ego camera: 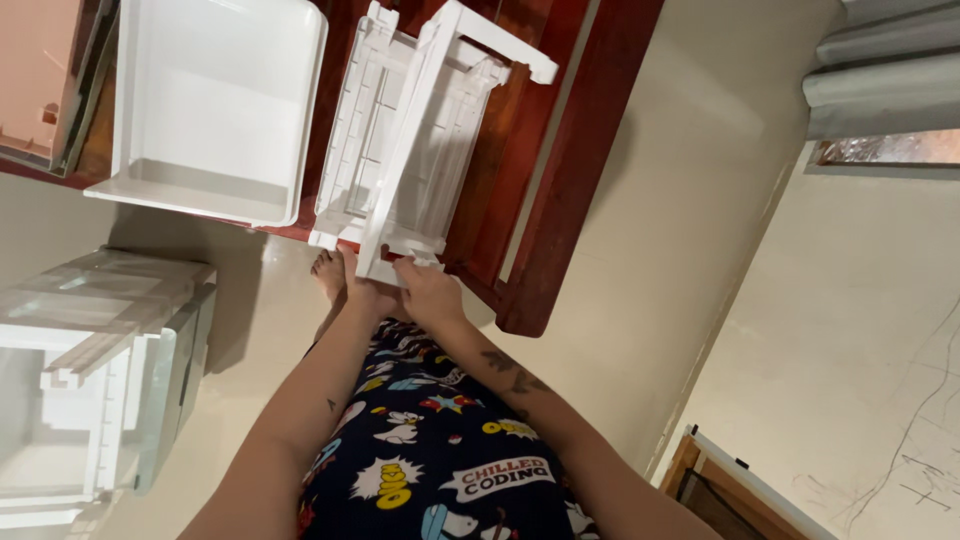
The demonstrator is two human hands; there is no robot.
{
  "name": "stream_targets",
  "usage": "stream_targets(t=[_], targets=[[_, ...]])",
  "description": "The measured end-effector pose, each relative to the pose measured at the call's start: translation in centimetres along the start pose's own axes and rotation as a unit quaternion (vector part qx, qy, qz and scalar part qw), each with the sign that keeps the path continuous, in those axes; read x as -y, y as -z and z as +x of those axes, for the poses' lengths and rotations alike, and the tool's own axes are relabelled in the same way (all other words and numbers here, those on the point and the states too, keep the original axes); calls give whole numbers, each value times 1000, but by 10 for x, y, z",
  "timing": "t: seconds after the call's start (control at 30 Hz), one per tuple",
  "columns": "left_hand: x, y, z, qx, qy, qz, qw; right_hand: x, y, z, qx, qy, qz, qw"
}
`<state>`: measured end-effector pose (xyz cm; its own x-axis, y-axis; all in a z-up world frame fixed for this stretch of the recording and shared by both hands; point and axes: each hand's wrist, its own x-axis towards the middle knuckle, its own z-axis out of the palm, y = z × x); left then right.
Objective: The person disassembles stacked plastic storage containers by removing lids and separating the main bodies from their frames. They place the separated parts on a wooden bench and continue with the next container in the stack.
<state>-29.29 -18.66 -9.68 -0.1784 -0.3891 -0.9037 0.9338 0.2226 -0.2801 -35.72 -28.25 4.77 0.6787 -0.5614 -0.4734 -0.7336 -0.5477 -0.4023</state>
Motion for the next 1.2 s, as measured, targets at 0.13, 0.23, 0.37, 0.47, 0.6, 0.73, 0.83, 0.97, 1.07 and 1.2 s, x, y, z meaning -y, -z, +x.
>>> stream_targets(t=[0.13, 0.23, 0.37, 0.47, 0.6, 0.73, 0.83, 0.97, 1.07, 1.2], targets=[[-1, 6, 18, -4, -18, 33, 999, -14, -2, 18, 21, -10, 12, 1000], [-1, 12, 27, 1, -18, 42, 999, -19, 3, 23, 28, 16, -13, 999], [2, 7, 28, -36, -42, 79, 995, -11, 12, 27, 39, 20, -56, 997], [8, 4, 23, -1, -105, 58, 993, -3, 20, 23, -3, 22, -49, 999], [8, 4, 13, -133, -134, 126, 974, 2, 24, 17, -134, 67, -36, 988], [10, 16, 0, -134, -222, 210, 943, 6, 19, 13, -186, 190, -47, 963], [2, 25, -16, -128, -307, 210, 919, 21, 9, 23, -172, 298, -21, 939], [-22, 38, -57, -164, -440, 176, 865, 62, 3, 27, -48, 385, 12, 922], [-52, 58, -102, -237, -485, 234, 809, 108, -6, 31, 30, 435, 25, 900], [-84, 104, -154, -300, -438, 154, 833, 175, -37, 28, 116, 465, 19, 877]])
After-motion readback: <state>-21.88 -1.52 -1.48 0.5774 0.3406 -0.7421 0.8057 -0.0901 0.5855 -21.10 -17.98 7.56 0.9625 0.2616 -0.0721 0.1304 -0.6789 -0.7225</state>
